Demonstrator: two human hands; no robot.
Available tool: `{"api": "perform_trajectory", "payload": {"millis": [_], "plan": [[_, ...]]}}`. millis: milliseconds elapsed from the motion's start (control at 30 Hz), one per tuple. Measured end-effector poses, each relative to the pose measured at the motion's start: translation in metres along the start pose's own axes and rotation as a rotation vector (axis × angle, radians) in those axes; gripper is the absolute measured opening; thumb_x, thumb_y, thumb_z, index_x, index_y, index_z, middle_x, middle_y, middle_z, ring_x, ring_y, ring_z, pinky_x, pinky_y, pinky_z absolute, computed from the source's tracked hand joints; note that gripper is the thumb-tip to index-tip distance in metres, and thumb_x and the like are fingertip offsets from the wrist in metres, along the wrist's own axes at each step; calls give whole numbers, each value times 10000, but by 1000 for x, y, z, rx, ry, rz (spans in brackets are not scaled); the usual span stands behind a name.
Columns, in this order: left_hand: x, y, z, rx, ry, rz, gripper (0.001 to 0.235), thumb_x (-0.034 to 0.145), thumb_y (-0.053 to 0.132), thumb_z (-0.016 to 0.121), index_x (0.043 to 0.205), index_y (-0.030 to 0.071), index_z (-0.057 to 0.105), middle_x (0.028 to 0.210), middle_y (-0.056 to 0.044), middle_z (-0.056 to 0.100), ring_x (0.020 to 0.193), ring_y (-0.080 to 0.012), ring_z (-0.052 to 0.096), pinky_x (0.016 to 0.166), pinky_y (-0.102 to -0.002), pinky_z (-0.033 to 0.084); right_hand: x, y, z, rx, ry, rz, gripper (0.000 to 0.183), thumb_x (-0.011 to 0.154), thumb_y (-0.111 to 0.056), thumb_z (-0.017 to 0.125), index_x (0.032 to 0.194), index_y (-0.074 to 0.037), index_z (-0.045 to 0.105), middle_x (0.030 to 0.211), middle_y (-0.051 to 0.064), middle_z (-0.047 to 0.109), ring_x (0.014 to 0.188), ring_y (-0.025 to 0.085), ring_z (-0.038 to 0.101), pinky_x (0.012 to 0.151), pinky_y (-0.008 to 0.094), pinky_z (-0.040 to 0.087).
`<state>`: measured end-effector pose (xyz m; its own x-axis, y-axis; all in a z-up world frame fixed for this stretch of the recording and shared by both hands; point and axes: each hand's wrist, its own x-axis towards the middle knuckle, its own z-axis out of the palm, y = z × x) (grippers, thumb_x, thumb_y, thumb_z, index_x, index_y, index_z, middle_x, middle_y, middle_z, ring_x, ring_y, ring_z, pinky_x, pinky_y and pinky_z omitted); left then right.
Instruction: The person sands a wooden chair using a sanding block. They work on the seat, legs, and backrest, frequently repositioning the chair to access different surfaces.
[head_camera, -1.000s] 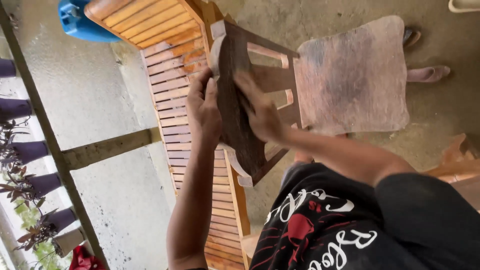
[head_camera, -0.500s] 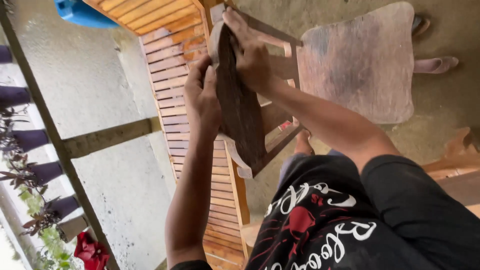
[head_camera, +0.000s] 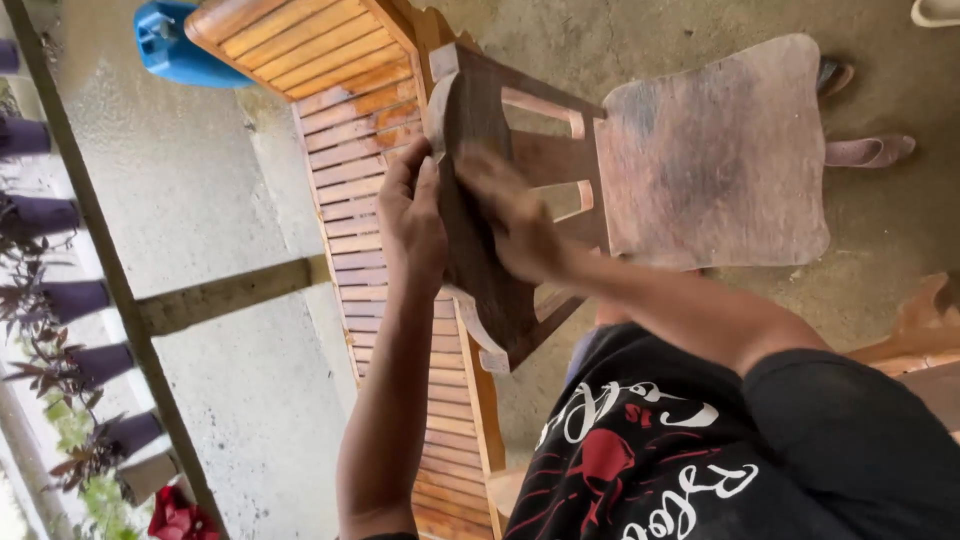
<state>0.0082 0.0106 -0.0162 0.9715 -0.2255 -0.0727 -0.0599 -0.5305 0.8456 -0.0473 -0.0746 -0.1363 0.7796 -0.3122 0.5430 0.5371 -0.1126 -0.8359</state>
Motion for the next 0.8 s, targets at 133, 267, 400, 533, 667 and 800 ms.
{"api": "perform_trajectory", "payload": {"millis": [133, 267, 400, 533, 667, 800], "plan": [[-8, 1, 1, 12, -13, 103, 329, 997, 171, 477, 1241, 8, 627, 1207, -131, 679, 1157, -244, 630, 1010, -347, 516, 37, 19, -3, -18, 68, 134, 523, 1038, 91, 460, 1532, -60, 375, 1562, 126, 413, 1438, 250, 443, 1224, 356, 417], [-7, 13, 0, -33, -14, 34, 353, 988, 161, 469, 1261, -4, 619, 1260, -160, 671, 1214, -244, 616, 1048, -342, 505, -21, -39, -1, 16, -61, 5, 468, 1077, 62, 482, 1519, 43, 327, 1588, 238, 326, 1523, 353, 320, 1313, 416, 297], [-9, -6, 1, 32, 0, 110, 329, 998, 176, 490, 1244, 20, 641, 1207, -128, 682, 1163, -246, 628, 1018, -355, 504, 31, 16, -2, 75, 103, 42, 382, 1108, 25, 484, 1486, 1, 434, 1566, 200, 391, 1510, 315, 368, 1336, 444, 272], [-7, 11, 3, -52, -8, 47, 320, 1019, 169, 506, 1277, 26, 630, 1238, -157, 677, 1198, -253, 619, 1030, -385, 494, 4, -12, 3, -51, 40, 71, 497, 988, 100, 489, 1477, 26, 440, 1552, 176, 411, 1478, 325, 372, 1256, 427, 333], [-3, -4, 4, -48, 31, 53, 302, 1065, 136, 492, 1308, 3, 612, 1296, -238, 633, 1277, -316, 561, 1098, -470, 432, 38, 42, 14, -16, 232, -39, 318, 1073, -48, 469, 1334, 2, 643, 1383, 225, 586, 1317, 367, 529, 1129, 460, 430], [-9, 7, 3, -46, 20, 50, 305, 1068, 141, 488, 1320, 16, 608, 1287, -200, 648, 1275, -271, 564, 1098, -453, 435, 31, 1, 1, -107, 211, -86, 315, 1037, 16, 529, 1341, 33, 613, 1405, 236, 556, 1314, 424, 517, 1110, 508, 457]]}}
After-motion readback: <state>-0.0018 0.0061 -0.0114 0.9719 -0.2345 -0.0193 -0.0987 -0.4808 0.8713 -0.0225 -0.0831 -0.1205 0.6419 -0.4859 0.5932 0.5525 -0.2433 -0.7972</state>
